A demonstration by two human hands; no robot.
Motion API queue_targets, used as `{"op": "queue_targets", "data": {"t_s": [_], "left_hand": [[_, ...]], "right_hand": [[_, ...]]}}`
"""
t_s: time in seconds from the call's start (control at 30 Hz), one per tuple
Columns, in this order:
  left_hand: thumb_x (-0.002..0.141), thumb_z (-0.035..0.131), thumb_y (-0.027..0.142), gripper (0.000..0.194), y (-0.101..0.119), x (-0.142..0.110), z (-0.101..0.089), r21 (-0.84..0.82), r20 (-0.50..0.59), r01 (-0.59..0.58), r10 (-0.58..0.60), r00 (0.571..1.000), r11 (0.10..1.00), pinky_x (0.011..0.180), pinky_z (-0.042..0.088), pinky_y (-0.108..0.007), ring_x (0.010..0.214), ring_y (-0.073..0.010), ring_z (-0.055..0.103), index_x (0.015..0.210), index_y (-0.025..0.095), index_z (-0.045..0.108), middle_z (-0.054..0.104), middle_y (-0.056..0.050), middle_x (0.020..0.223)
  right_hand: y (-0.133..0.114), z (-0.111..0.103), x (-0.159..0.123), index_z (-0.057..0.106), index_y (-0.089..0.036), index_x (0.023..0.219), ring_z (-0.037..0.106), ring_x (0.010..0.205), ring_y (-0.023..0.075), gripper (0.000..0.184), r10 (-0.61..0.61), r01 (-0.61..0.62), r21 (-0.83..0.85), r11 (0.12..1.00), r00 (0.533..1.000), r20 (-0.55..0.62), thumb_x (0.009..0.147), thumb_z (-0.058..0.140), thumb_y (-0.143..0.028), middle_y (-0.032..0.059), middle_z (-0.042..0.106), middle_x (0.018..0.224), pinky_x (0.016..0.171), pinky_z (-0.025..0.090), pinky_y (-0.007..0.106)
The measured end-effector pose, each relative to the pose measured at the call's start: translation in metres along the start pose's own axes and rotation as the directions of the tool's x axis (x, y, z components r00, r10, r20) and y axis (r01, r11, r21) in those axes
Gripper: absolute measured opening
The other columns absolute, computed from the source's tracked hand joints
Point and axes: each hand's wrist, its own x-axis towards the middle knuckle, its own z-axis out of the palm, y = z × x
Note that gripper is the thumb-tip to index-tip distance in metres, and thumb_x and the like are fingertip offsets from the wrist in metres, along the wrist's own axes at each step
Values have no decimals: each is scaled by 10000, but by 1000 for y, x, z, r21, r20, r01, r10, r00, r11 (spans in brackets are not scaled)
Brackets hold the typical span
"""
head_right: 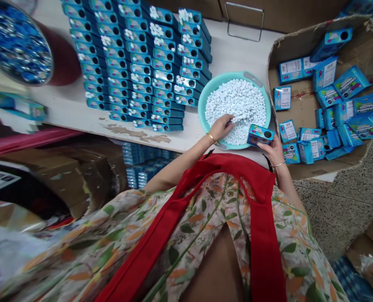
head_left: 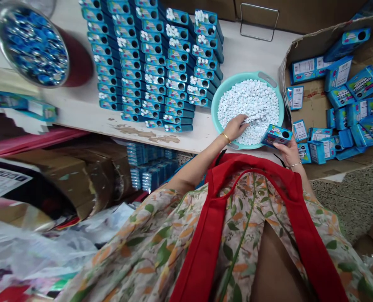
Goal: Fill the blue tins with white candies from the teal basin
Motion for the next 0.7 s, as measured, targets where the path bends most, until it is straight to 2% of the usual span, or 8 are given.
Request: {"op": "queue_targets", "data": {"t_s": [0.13, 0.2, 0.3, 0.37, 0.47, 0.57, 0.7], "left_hand": [[1069, 549, 318, 390, -7, -32, -53, 70, 12, -178, 178, 984, 982, 1076, 549, -420, 1168, -282, 703, 1402, 139, 648, 739, -187, 1289], [1069, 550, 351, 387, -2, -47, -78, 104, 16, -252, 251, 968, 962, 1040, 559, -423, 1134, -282, 702, 1387, 157, 655, 743, -169, 1232], [1073, 557, 390, 367, 14, -62, -106, 156, 53, -327, 322, 945, 932, 1014, 562, -412, 1123, -283, 704, 1349, 176, 669, 741, -147, 1183], [1072, 555, 381, 343, 28, -66, -116, 205, 103, -348, 333, 937, 915, 1015, 561, -411, 1142, -289, 707, 1326, 186, 680, 740, -137, 1185], [1064, 549, 338, 311, 49, -65, -124, 287, 180, -348, 306, 935, 893, 1009, 561, -414, 1168, -303, 713, 1296, 192, 696, 740, -127, 1208], [1054, 568, 325, 293, 67, -62, -130, 365, 220, -320, 253, 942, 874, 988, 567, -422, 1164, -314, 720, 1278, 193, 703, 741, -122, 1223], [1064, 570, 327, 293, 86, -64, -136, 431, 219, -291, 214, 952, 854, 971, 578, -452, 1131, -324, 729, 1299, 211, 699, 746, -114, 1186]], "right_hand": [[18, 1, 16, 716, -313, 1151, 761, 1087, 225, 529, -236, 218, -256, 942, 971, -41, 708, 981, -431, -2, 798, 1134, 1161, 619, 492], [23, 4, 24, 706, -301, 1189, 744, 1076, 245, 504, -352, 316, -391, 864, 936, -23, 764, 923, -460, 17, 780, 1135, 1143, 615, 517], [24, 13, 35, 698, -291, 1208, 726, 1135, 289, 430, -489, 452, -540, 710, 868, 85, 833, 820, -463, 56, 766, 1177, 1128, 608, 545], [23, 20, 40, 690, -296, 1222, 718, 1177, 313, 397, -516, 511, -586, 629, 838, 177, 867, 767, -455, 75, 762, 1207, 1122, 607, 557], [21, 28, 44, 681, -314, 1233, 709, 1214, 334, 368, -509, 541, -625, 562, 823, 255, 895, 721, -455, 90, 759, 1246, 1128, 597, 580], [23, 32, 44, 682, -317, 1227, 694, 1246, 349, 366, -489, 533, -642, 552, 830, 269, 903, 695, -486, 105, 756, 1277, 1156, 570, 602], [27, 32, 42, 678, -311, 1230, 674, 1288, 362, 377, -469, 521, -635, 571, 841, 269, 908, 682, -508, 119, 745, 1302, 1214, 520, 626]]}}
